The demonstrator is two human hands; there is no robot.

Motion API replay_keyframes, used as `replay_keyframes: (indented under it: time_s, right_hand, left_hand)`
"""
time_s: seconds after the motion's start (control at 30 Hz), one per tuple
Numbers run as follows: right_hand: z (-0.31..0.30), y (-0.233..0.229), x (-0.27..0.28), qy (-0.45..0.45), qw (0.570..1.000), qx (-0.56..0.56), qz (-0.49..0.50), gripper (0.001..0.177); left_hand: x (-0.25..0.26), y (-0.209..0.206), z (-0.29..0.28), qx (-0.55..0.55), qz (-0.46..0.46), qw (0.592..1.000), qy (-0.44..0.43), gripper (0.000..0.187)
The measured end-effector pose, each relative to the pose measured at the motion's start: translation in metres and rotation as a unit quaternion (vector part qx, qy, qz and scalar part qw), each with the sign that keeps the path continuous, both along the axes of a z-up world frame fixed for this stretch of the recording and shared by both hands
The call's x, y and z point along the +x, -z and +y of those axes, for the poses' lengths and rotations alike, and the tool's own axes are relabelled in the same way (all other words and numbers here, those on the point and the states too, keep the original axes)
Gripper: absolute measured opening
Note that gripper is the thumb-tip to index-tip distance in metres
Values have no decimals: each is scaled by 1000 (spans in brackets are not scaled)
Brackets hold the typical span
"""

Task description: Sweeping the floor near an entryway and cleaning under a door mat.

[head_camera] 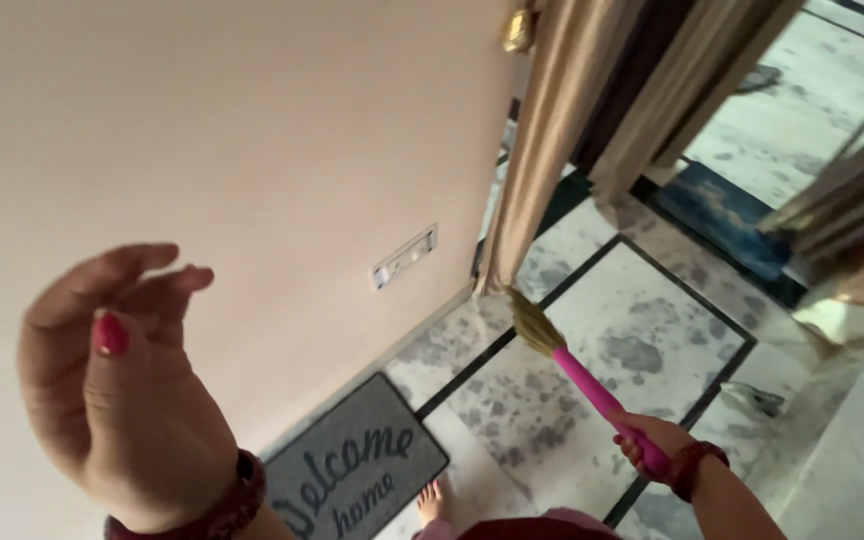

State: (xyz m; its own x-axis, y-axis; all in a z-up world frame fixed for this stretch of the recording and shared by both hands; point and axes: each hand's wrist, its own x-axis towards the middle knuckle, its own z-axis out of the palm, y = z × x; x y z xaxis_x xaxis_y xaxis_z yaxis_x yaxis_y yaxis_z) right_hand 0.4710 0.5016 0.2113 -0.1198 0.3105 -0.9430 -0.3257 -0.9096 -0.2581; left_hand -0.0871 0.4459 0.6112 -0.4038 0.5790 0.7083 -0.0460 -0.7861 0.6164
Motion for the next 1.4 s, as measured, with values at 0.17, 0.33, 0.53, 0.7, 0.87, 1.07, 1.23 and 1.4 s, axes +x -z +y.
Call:
replay_keyframes:
  time_s: [0.17, 0.33, 0.53, 0.7, 0.87, 1.07, 1.23, 1.4]
  right_hand:
    - [18, -50, 1, 67, 997, 17, -23, 43]
    - [62, -33, 49, 104, 994, 29, -10, 39]
    - [132, -16, 133, 136, 988, 68, -17, 33]
    - [193, -50, 216, 146, 986, 78, -31, 33]
    - [222, -43, 308, 193, 978, 85, -1, 35]
    - [235, -13, 398, 254, 963, 83, 12, 32]
    - [271, 17, 455, 265, 963, 39, -35, 32]
    - [338, 72, 509, 266, 963, 34, 25, 32]
  left_hand:
    - [30, 10, 89, -36, -43, 995, 78, 23]
    - [83, 9, 167, -64, -24, 989, 133, 23]
    - [193, -3, 256, -68, -3, 985, 159, 22]
    - [304, -23, 325, -80, 9, 979, 185, 20]
    - [400, -31, 377, -100, 24, 977, 185, 24]
    - [482, -31, 438, -117, 70, 961, 241, 19]
    - [545, -18, 504, -122, 67, 954, 265, 20]
    - [598, 6, 593, -137, 84, 954, 255, 23]
